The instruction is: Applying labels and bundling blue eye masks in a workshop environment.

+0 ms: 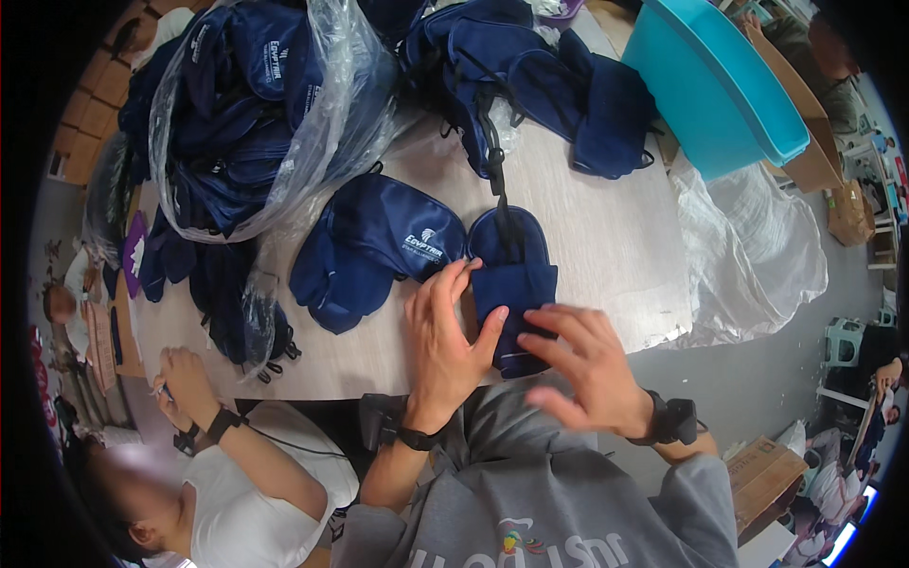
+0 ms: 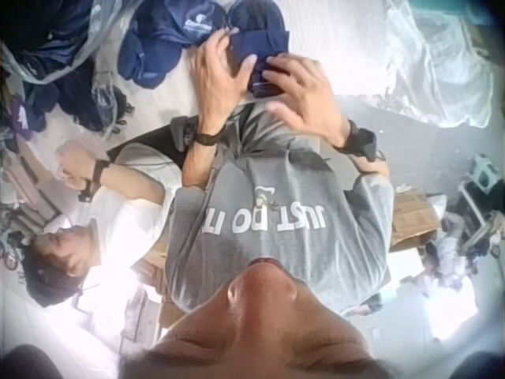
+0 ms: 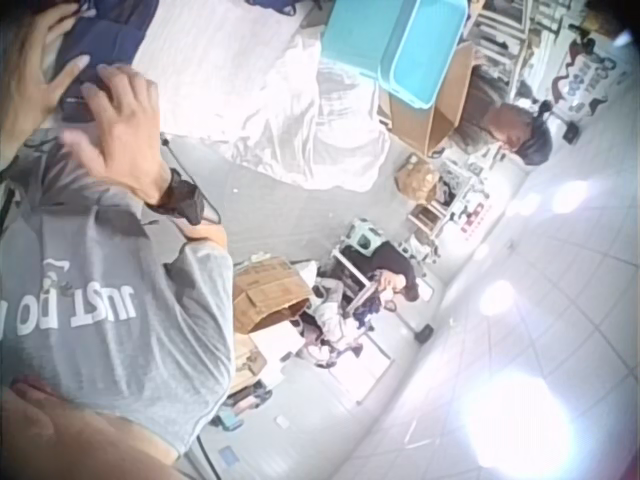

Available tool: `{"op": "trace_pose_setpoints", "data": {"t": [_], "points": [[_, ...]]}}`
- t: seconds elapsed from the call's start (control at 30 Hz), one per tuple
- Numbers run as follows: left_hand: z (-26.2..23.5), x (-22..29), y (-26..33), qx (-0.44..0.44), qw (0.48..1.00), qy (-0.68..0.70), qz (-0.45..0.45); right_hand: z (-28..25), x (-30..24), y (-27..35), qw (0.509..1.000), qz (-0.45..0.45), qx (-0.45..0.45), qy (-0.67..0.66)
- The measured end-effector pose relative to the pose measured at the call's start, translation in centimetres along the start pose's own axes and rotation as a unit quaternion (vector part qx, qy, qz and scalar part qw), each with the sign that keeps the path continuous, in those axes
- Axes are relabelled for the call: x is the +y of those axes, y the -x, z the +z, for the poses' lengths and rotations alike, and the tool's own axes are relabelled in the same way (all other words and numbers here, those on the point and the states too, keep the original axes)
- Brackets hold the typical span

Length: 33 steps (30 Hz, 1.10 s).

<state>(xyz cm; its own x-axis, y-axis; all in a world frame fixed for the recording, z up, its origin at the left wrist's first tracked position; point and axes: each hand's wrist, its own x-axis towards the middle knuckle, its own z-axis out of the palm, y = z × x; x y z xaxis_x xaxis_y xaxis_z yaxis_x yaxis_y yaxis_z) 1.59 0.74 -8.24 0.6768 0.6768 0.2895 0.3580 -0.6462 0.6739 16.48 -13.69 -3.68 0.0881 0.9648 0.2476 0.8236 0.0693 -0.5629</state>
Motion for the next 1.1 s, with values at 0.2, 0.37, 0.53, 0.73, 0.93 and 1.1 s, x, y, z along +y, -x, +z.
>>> {"op": "trace_pose_setpoints", "data": {"t": [0.2, 0.37, 0.53, 0.73, 0.93, 1.1], "points": [[0.3, -0.3, -0.3, 0.008, 1.0, -0.004, 0.006, 2.0, 2.4, -1.8, 0.995, 0.032, -0.07, 0.067], [-0.8, 0.8, 1.4, 0.073, 0.984, -0.139, 0.083, 2.3, 2.5, -2.0, 0.994, 0.032, -0.07, 0.078], [-2.0, 2.4, 2.5, -0.101, 0.985, -0.026, 0.135, 1.5, 3.4, -2.1, 0.995, -0.001, -0.076, 0.068], [-1.8, 1.7, 3.7, -0.103, 0.981, -0.082, 0.145, 0.4, 5.6, -2.7, 0.997, 0.019, -0.073, 0.013], [-1.1, 1.5, 4.5, -0.091, 0.982, -0.084, 0.144, 1.2, 6.0, -3.4, 0.983, 0.109, 0.117, -0.091], [-0.9, 1.6, 4.7, -0.079, 0.982, -0.095, 0.143, 1.9, 5.0, -3.5, 0.983, 0.119, 0.132, -0.037]]}}
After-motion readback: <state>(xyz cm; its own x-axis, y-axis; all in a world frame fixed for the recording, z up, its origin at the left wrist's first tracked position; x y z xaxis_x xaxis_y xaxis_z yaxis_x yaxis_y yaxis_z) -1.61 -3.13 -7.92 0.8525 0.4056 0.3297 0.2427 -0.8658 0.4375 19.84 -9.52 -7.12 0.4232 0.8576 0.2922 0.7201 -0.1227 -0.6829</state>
